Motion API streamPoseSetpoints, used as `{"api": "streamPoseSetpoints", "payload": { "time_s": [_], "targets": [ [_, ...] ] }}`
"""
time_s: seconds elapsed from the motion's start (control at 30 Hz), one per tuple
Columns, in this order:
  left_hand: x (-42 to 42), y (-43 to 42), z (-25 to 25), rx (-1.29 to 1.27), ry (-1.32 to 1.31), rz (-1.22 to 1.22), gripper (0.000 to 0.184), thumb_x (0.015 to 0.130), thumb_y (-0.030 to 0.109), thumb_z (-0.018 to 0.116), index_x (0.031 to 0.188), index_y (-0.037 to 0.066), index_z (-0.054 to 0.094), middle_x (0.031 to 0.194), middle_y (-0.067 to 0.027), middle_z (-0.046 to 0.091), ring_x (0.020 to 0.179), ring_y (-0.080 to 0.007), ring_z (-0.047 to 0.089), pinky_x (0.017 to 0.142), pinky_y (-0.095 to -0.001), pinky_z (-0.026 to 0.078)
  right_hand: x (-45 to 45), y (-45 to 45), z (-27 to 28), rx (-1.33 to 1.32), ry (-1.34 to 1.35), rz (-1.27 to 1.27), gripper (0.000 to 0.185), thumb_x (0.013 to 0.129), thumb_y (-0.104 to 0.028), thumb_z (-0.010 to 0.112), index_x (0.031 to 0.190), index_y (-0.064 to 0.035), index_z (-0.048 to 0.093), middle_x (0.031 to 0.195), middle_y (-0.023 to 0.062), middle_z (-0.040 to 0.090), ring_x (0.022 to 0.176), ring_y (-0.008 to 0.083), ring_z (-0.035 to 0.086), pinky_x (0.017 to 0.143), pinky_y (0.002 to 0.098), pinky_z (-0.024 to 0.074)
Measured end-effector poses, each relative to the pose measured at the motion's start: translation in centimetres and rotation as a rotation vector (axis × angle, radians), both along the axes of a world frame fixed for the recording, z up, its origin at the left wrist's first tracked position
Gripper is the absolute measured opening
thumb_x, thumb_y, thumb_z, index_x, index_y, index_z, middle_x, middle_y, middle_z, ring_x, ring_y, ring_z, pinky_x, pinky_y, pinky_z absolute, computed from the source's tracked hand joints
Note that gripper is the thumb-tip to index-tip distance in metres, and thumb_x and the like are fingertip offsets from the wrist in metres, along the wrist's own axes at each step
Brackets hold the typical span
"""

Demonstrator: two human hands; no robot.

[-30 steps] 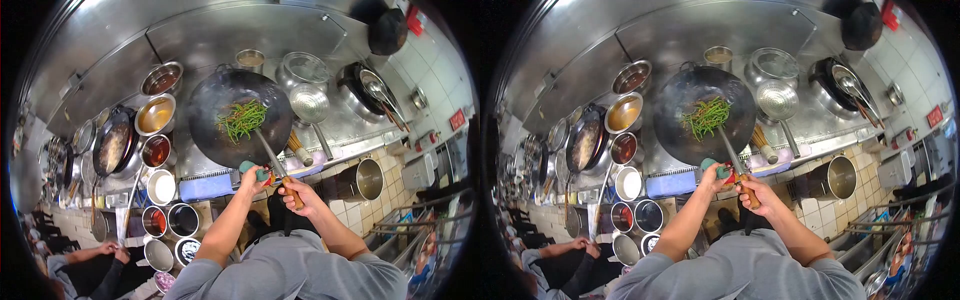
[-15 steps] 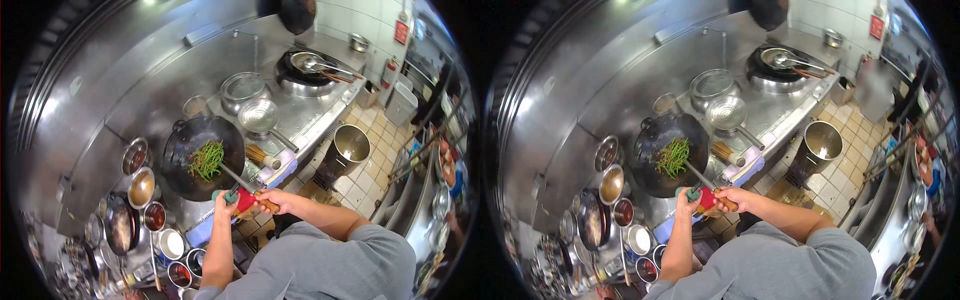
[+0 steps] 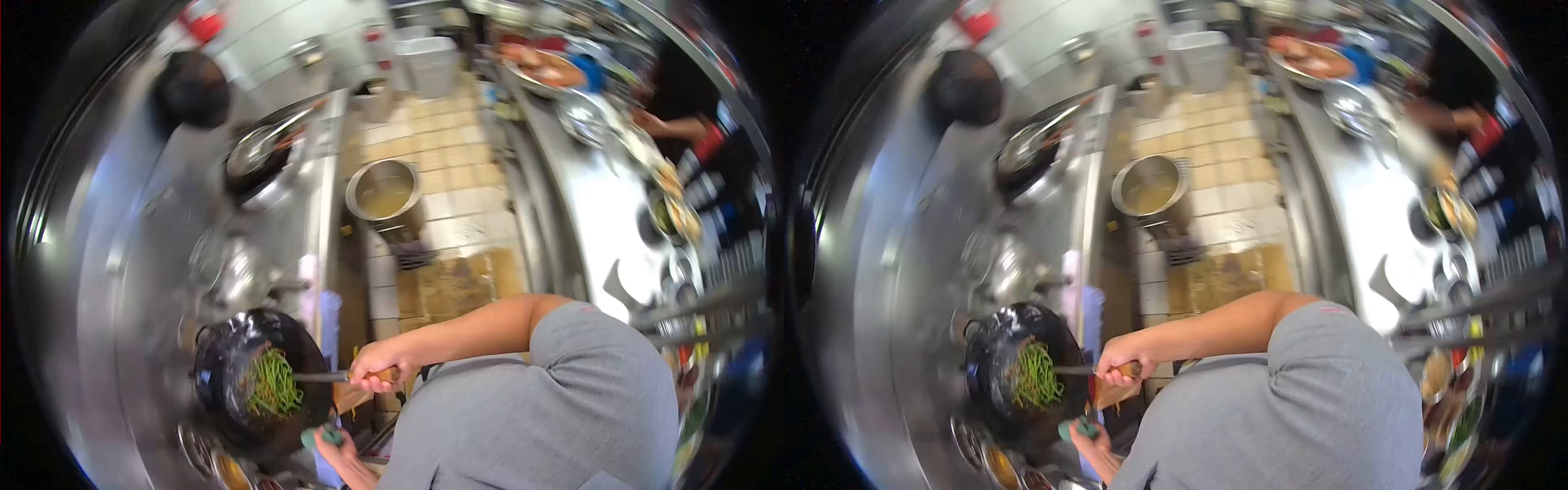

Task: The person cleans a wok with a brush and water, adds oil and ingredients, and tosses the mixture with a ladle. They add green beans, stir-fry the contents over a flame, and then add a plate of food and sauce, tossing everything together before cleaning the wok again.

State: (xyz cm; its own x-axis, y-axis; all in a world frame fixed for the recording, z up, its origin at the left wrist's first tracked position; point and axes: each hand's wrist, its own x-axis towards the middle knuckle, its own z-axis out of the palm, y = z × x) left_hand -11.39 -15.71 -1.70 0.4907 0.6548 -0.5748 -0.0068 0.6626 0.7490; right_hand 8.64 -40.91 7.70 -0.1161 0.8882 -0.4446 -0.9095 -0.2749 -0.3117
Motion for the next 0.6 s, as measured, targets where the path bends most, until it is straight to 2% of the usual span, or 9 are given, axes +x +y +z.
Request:
{"api": "streamPoseSetpoints", "payload": {
  "time_s": [0.07, 0.13, 0.23, 0.33, 0.37, 0.43, 0.5, 0.53, 0.6],
  "targets": [
    [-0.5, -3.8, 2.4, 0.031, 0.076, -0.091, 0.014, 0.077, 0.021, 0.057, 0.081, 0.009, 0.052, 0.074, -0.0034, 0.056, 0.059, -0.0155, 0.051, 0.047, -0.0278, 0.042, -1.7, -6.3, 0.9, -0.007, 0.028, -0.111, 0.017, 0.089, -0.014, 0.052, 0.073, -0.0103, 0.047, 0.057, -0.0046, 0.045, 0.045, 0.0034, 0.043, 0.036, 0.0179, 0.0367],
    [-0.2, -6.8, 4.0, -0.189, 0.228, -0.229, 0.018, 0.077, 0.023, 0.056, 0.081, 0.005, 0.055, 0.075, -0.0046, 0.056, 0.061, -0.0149, 0.051, 0.047, -0.0264, 0.042, -3.6, -12.7, 2.3, 0.003, -0.08, -0.233, 0.008, 0.089, -0.016, 0.052, 0.087, -0.0111, 0.046, 0.062, -0.0041, 0.046, 0.045, 0.0032, 0.043, 0.036, 0.0188, 0.0376],
    [3.7, -13.2, 6.1, -0.384, 0.156, -0.566, 0.019, 0.076, 0.024, 0.056, 0.082, 0.006, 0.052, 0.073, -0.0072, 0.056, 0.056, -0.0176, 0.049, 0.045, -0.0285, 0.041, -7.6, -19.7, 2.5, -0.004, -0.143, -0.486, 0.013, 0.09, -0.016, 0.051, 0.099, -0.0134, 0.043, 0.066, -0.0033, 0.046, 0.044, 0.0033, 0.042, 0.036, 0.0199, 0.0384],
    [9.0, -16.3, 2.7, -0.586, 0.083, -0.854, 0.025, 0.075, 0.025, 0.056, 0.084, 0.001, 0.052, 0.075, -0.01, 0.056, 0.056, -0.0189, 0.049, 0.045, -0.0277, 0.041, -11.5, -23.8, 3.8, -0.141, -0.213, -0.725, 0.017, 0.091, -0.015, 0.05, 0.106, -0.0126, 0.041, 0.068, -0.0026, 0.044, 0.044, 0.0036, 0.04, 0.036, 0.021, 0.0366],
    [10.7, -18.7, 3.1, -0.512, 0.077, -0.938, 0.025, 0.075, 0.025, 0.056, 0.084, 0.002, 0.053, 0.076, -0.0097, 0.055, 0.056, -0.0182, 0.047, 0.045, -0.0269, 0.04, -12.9, -24.7, 4.1, -0.251, -0.263, -0.821, 0.018, 0.091, -0.016, 0.049, 0.107, -0.0127, 0.041, 0.069, -0.0025, 0.042, 0.045, 0.0033, 0.037, 0.036, 0.0205, 0.0339],
    [13.8, -22.5, 2.7, -0.562, 0.095, -1.086, 0.02, 0.076, 0.023, 0.055, 0.082, 0.004, 0.053, 0.073, -0.0088, 0.056, 0.057, -0.0181, 0.048, 0.045, -0.0257, 0.04, -15.7, -26.3, 4.2, -0.272, -0.238, -0.965, 0.023, 0.09, -0.014, 0.049, 0.111, -0.0127, 0.04, 0.069, -0.0023, 0.043, 0.044, 0.0034, 0.037, 0.036, 0.0206, 0.0336],
    [16.8, -25.6, 1.7, -0.65, 0.209, -1.17, 0.014, 0.079, 0.019, 0.053, 0.077, 0.005, 0.054, 0.069, -0.0079, 0.056, 0.056, -0.0177, 0.047, 0.045, -0.0262, 0.038, -18.8, -27.5, 5.0, -0.337, -0.197, -1.257, 0.019, 0.09, -0.015, 0.05, 0.107, -0.0123, 0.042, 0.068, -0.002, 0.045, 0.044, 0.004, 0.041, 0.036, 0.0211, 0.0378],
    [18.0, -27.3, 1.5, -0.649, 0.235, -1.255, 0.014, 0.077, 0.019, 0.055, 0.071, 0.008, 0.051, 0.062, -0.0034, 0.049, 0.055, -0.0168, 0.048, 0.045, -0.0259, 0.039, -20.4, -28.0, 5.0, -0.312, -0.185, -1.35, 0.021, 0.09, -0.015, 0.05, 0.109, -0.0122, 0.042, 0.068, -0.0019, 0.045, 0.044, 0.004, 0.04, 0.035, 0.0207, 0.0366],
    [20.1, -29.3, 0.5, -0.753, 0.315, -1.31, 0.013, 0.078, 0.018, 0.055, 0.074, 0.005, 0.052, 0.066, -0.0074, 0.054, 0.056, -0.0178, 0.049, 0.045, -0.0255, 0.039, -23.8, -28.3, 5.7, -0.261, -0.168, -1.56, 0.026, 0.091, -0.014, 0.05, 0.116, -0.012, 0.042, 0.069, -0.0013, 0.045, 0.045, 0.0039, 0.038, 0.036, 0.0201, 0.0349]
  ]
}}
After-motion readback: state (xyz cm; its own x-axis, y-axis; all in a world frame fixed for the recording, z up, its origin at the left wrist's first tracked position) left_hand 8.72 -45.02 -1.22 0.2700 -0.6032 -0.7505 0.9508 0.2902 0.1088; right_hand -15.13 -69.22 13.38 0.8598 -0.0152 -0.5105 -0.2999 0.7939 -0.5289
